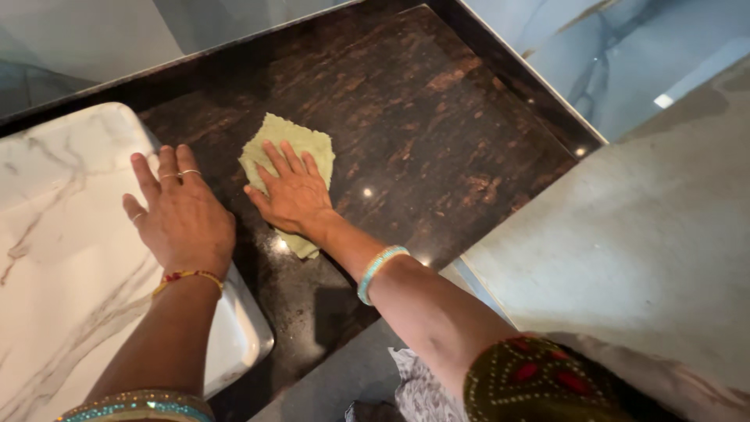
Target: The person wipes a dark countertop and a white marble sink with a green cloth. They rinse the cloth under running water from the faucet, wring it out, and continue wiping the sink basin and surrounding countertop areas.
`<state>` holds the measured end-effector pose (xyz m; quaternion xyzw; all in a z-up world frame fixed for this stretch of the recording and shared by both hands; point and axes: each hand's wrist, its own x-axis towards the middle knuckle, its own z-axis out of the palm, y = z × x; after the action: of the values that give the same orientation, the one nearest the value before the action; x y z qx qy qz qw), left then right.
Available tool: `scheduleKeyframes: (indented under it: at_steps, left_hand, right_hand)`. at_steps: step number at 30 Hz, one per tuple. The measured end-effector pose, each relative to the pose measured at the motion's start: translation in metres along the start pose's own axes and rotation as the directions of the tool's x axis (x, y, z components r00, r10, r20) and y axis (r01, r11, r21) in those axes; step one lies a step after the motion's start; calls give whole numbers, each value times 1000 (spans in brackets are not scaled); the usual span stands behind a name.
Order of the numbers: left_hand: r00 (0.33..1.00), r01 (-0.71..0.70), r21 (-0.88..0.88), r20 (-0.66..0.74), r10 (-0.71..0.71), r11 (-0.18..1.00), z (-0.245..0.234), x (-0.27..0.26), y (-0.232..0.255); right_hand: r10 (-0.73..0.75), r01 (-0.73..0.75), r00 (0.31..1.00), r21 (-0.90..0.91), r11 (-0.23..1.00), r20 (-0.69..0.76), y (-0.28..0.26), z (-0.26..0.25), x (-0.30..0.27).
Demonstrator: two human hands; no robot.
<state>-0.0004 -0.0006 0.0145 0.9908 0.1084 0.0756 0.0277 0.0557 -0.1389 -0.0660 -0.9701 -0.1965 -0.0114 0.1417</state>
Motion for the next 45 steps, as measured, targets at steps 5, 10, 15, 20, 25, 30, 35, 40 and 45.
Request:
scheduleKeyframes:
  at_steps: [5,10,15,20,25,30,35,40,45]
  left_hand:
    - [1000,0,-42,13,1,999,-5,-2,2]
    - [998,-53,-56,-42,51,997,-1,1,0]
    - [984,-133,6,-119,132,991,13,4,-2]
    - [975,-160,-75,-169,146,984,13,1,-2]
    - [960,-195,-129,-228,163,972,17,0,-2]
    - [962,-193,-141,-223,159,971,18,1,0]
    - [975,-153,-141,-186,125,978,15,2,2]
    - [979,-122,-132,-179,97,984,18,2,3]
    - [975,-109,-61,-202,95,992,21,3,3]
  right_hand:
    - [5,-4,1000,-9,1000,4,10,-12,-50]
    - [-36,36,999,-10,999,10,3,-25,-102]
    - [-81,80,997,65,995,16,-15,-22,-139]
    - [-103,102,994,26,994,40,-27,-17,-139]
    - [-69,71,996,-35,997,47,-32,-14,-120]
    - [-42,44,998,-46,998,51,-36,-8,-84]
    - [-33,42,995,-104,994,91,-40,-3,-41]
    - [-61,81,978,-96,992,201,-44,-12,-3]
    - [-144,153,967,-26,988,212,-39,-10,30]
